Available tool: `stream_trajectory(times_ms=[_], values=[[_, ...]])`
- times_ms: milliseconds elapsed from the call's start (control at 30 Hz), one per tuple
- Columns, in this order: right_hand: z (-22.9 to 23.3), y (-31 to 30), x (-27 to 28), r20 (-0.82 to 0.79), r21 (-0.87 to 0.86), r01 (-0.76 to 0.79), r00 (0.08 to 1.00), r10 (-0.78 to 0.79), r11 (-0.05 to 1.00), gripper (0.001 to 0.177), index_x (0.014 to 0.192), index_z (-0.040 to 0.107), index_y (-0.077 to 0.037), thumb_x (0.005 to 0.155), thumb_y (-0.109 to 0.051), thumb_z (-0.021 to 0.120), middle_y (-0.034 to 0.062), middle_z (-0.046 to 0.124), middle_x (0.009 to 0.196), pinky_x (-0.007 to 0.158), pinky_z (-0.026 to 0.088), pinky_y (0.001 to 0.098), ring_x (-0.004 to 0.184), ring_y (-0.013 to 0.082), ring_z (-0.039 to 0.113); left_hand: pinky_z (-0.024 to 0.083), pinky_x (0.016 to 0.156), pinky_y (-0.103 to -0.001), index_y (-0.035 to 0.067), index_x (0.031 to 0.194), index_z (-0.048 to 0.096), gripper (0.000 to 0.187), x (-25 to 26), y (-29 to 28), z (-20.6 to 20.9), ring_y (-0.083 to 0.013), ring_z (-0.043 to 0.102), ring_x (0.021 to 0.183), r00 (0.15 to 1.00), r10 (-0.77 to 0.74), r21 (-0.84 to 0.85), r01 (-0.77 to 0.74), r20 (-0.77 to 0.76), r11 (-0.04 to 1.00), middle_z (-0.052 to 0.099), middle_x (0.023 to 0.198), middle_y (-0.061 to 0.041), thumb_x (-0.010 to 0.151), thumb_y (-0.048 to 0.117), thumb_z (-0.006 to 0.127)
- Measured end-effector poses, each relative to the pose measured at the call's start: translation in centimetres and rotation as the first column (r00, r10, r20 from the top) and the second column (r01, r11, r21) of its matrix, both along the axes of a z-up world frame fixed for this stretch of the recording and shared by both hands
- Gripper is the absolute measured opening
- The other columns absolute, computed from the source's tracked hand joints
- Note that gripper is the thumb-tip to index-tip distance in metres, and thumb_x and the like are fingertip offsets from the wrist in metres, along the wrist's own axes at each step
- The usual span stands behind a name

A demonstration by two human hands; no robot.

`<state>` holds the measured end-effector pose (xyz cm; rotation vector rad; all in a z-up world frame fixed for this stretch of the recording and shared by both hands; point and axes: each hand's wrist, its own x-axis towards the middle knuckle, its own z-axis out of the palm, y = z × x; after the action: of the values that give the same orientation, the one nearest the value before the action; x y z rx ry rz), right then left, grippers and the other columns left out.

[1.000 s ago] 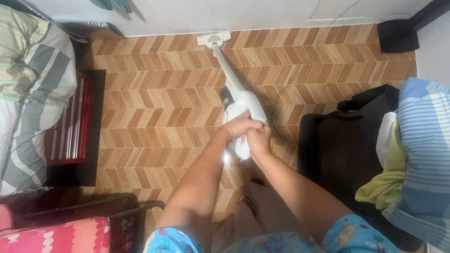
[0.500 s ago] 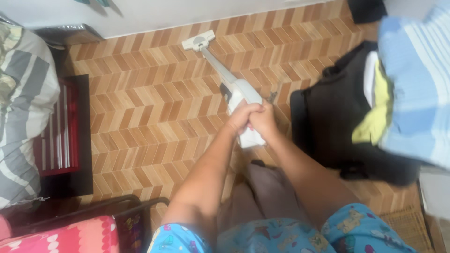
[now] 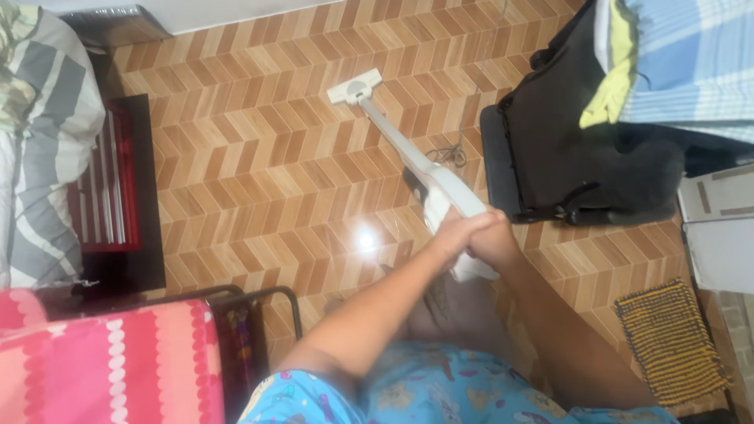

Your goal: The person vacuums a tiled floor in a room using a white stick vacuum cleaner. They move the vacuum back and forth across the floor, maneuvering around a black office chair and a speaker. At one point, they pick up a cloth from the chair and place it back down before continuing to vacuum.

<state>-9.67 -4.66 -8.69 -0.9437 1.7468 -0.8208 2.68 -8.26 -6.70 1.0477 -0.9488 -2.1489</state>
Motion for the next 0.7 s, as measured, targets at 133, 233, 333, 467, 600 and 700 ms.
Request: stream_trajectory(times_ms=[133, 233, 333, 467, 600, 700], values=[[1.4, 6.1, -4.1, -0.007, -0.015, 0.03, 1.0, -0.03, 0.999, 0.011, 0.101, 0.07, -0.002, 0.096, -0.011, 0.067, 0.009, 0.064, 0.069, 0.046, 0.044, 0.0362, 0.054, 0.0153, 0.058, 0.046, 0.042, -0.03, 0.002, 0.112, 0.073, 0.054, -3.5, 5.5, 2.4, -0.018, 0.065, 0.063, 0.997, 0.005, -0.016, -0.006, -0.082, 1.0, 0.071, 0.088, -0.009, 0.081, 0.044, 0.087], [2.4, 11.5, -9.3, -0.195, 0.055, 0.019, 0.981, -0.008, 0.998, 0.01, 0.097, 0.072, 0.001, 0.094, -0.007, 0.067, 0.0127, 0.068, 0.071, 0.049, 0.049, 0.0385, 0.057, 0.0189, 0.064, 0.048, 0.042, -0.03, 0.0, 0.105, 0.077, 0.052, -7.7, 9.7, 4.2, -0.0184, 0.068, 0.062, 0.994, -0.096, 0.013, 0.097, -0.049, 0.995, 0.075, 0.086, -0.01, 0.083, 0.046, 0.087], [5.2, 17.6, -14.7, -0.312, 0.11, -0.014, 0.949, 0.048, 0.994, 0.011, 0.095, 0.074, 0.002, 0.094, -0.005, 0.066, 0.0149, 0.071, 0.073, 0.052, 0.052, 0.0401, 0.062, 0.0217, 0.067, 0.045, 0.045, -0.027, -0.002, 0.105, 0.079, 0.051, -12.1, 15.0, 6.3, -0.0175, 0.061, 0.06, 0.968, -0.142, 0.006, 0.147, -0.209, 0.989, 0.069, 0.084, -0.011, 0.09, 0.046, 0.087], [11.4, 26.1, -21.4, -0.461, 0.194, -0.016, 0.881, 0.105, 0.981, 0.014, 0.092, 0.077, 0.004, 0.095, -0.003, 0.065, 0.0179, 0.074, 0.077, 0.056, 0.058, 0.0422, 0.067, 0.0255, 0.071, 0.063, 0.063, -0.03, 0.004, 0.123, 0.053, 0.062, -19.6, 21.3, 9.4, -0.0177, 0.072, 0.078, 0.908, -0.408, 0.227, 0.38, 0.096, 0.897, 0.069, 0.098, -0.013, 0.095, 0.048, 0.087], [16.0, 33.2, -24.8, -0.518, 0.229, 0.202, 0.854, -0.056, 0.952, 0.017, 0.098, 0.078, 0.004, 0.093, 0.002, 0.062, 0.0216, 0.076, 0.082, 0.059, 0.061, 0.045, 0.069, 0.0293, 0.075, 0.055, 0.052, -0.03, -0.009, 0.112, 0.073, 0.082, -22.6, 27.7, 10.7, -0.0198, 0.07, 0.066, 0.854, -0.401, -0.101, 0.39, -0.332, 0.915, 0.074, 0.091, -0.017, 0.088, 0.068, 0.086], [17.3, 36.5, -25.5, -0.423, 0.161, 0.274, 0.887, -0.185, 0.948, 0.022, 0.113, 0.076, 0.003, 0.101, -0.002, 0.058, 0.0255, 0.072, 0.084, 0.05, 0.057, 0.0495, 0.063, 0.0333, 0.07, 0.058, 0.049, -0.036, -0.015, 0.11, 0.075, 0.086, -25.4, 29.2, 12.0, -0.025, 0.071, 0.062, 0.803, -0.561, -0.056, 0.563, -0.201, 0.825, 0.075, 0.086, -0.023, 0.082, 0.066, 0.084]])
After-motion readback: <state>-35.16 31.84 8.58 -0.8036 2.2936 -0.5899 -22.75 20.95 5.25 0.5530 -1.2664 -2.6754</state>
